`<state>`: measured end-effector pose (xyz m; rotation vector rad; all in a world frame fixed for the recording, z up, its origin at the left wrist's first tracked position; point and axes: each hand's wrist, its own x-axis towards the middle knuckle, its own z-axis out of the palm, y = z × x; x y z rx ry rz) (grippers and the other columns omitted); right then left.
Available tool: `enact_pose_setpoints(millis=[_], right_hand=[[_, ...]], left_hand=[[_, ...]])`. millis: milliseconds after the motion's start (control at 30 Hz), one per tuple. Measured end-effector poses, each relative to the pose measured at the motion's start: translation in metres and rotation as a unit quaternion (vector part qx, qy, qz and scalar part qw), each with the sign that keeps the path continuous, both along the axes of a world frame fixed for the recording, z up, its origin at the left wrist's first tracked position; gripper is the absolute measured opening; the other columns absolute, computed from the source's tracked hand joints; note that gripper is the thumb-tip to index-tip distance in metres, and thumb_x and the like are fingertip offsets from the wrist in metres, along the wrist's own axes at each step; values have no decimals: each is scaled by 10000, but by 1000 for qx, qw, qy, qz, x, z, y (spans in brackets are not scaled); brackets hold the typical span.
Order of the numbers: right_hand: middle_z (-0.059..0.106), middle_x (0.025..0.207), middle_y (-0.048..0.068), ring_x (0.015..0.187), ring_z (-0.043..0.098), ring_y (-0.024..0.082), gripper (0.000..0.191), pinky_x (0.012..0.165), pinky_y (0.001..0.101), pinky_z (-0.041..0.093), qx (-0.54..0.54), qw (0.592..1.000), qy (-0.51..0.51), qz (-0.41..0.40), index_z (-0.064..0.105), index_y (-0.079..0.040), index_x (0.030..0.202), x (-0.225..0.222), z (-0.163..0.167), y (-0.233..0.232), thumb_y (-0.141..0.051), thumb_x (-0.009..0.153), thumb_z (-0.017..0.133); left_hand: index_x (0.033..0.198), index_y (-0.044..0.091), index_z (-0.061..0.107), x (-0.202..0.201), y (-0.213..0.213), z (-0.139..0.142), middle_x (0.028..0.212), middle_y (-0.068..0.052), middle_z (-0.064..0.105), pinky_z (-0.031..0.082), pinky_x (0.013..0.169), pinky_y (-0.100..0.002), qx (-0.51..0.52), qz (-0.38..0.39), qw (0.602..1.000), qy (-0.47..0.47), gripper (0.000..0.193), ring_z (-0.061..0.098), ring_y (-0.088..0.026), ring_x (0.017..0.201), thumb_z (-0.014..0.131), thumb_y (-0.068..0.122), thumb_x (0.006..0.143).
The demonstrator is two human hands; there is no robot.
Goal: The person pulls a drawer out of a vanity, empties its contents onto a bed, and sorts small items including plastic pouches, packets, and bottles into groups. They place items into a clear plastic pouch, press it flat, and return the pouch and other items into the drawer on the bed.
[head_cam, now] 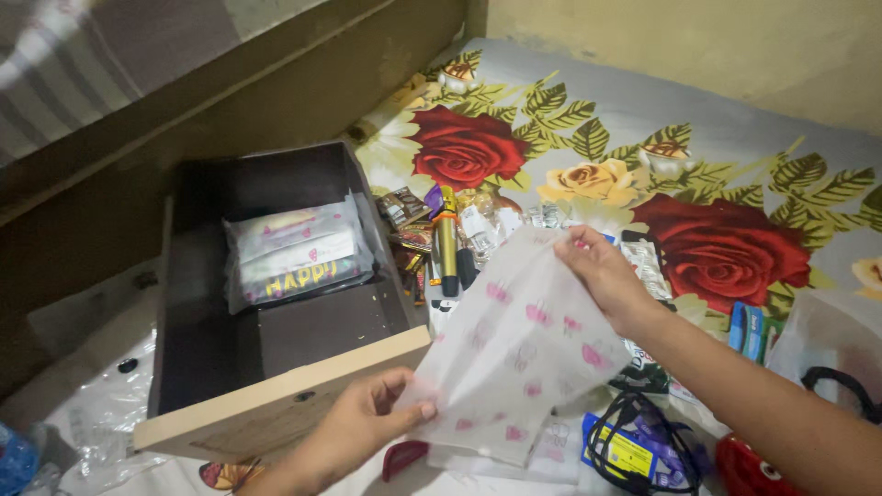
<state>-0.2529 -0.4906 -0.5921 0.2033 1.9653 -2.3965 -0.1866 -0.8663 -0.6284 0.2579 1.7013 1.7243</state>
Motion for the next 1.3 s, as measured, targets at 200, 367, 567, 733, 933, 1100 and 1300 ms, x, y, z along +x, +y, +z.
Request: enact_pose_setpoints(millis=[200,367,567,733,933,1100,1300], right_hand=[[658,946,55,807,648,137,251,702,335,566,1,999,7,-46,558,-119,1156,-55,4,-11,-235,961,664],[565,1231,62,1066,568,152,422,891,324,498,214,949,204,-106,517,-106,1262,-75,30,-67,-209,913,733],[586,1180,70,1180,545,234,251,1035,369,457,371,783,497,-57,665,-104,1170,-23,67,-166,-132,937,752],[617,1070,66,940,627,177,359,803,296,532,324,842,421,95,635,-69,1145,-6,70,-214,-234,880,811],[687,932,59,784,667,160,206,732,299,551,292,892,341,58,703,-55,1031,-31,31,-215,-203,904,772],[740,849,60,753,683,136,181,693,291,543,289,917,265,67,765,-47,973,-36,7,-201,-204,881,772],[762,876,31,785,680,82,195,726,259,543,299,923,221,99,772,-54,989,-30,0,-186,-220,889,746]], left_hand=[[1048,23,742,-40,-25,52,897,-43,754,547,762,-260,-19,124,987,96,192,672,-96,807,712,172,930],[1070,56,712,-89,-31,86,917,-5,717,517,714,-233,95,292,943,130,158,627,-84,766,710,142,936],[1121,42,681,-103,-46,103,962,-11,699,545,769,-226,42,350,867,353,154,639,-59,841,700,142,1006],[1144,58,636,-114,-36,81,991,1,671,533,737,-230,115,374,864,317,195,619,-55,840,721,136,986],[1087,42,589,-128,-19,37,985,-28,670,585,767,-267,154,355,892,235,195,630,-91,850,719,149,989],[1087,40,646,-123,-8,12,1000,-36,662,588,792,-280,159,333,912,179,184,670,-117,879,699,142,944],[1080,10,645,-114,4,-2,955,-90,694,581,765,-304,156,306,917,203,202,681,-166,826,717,138,941]])
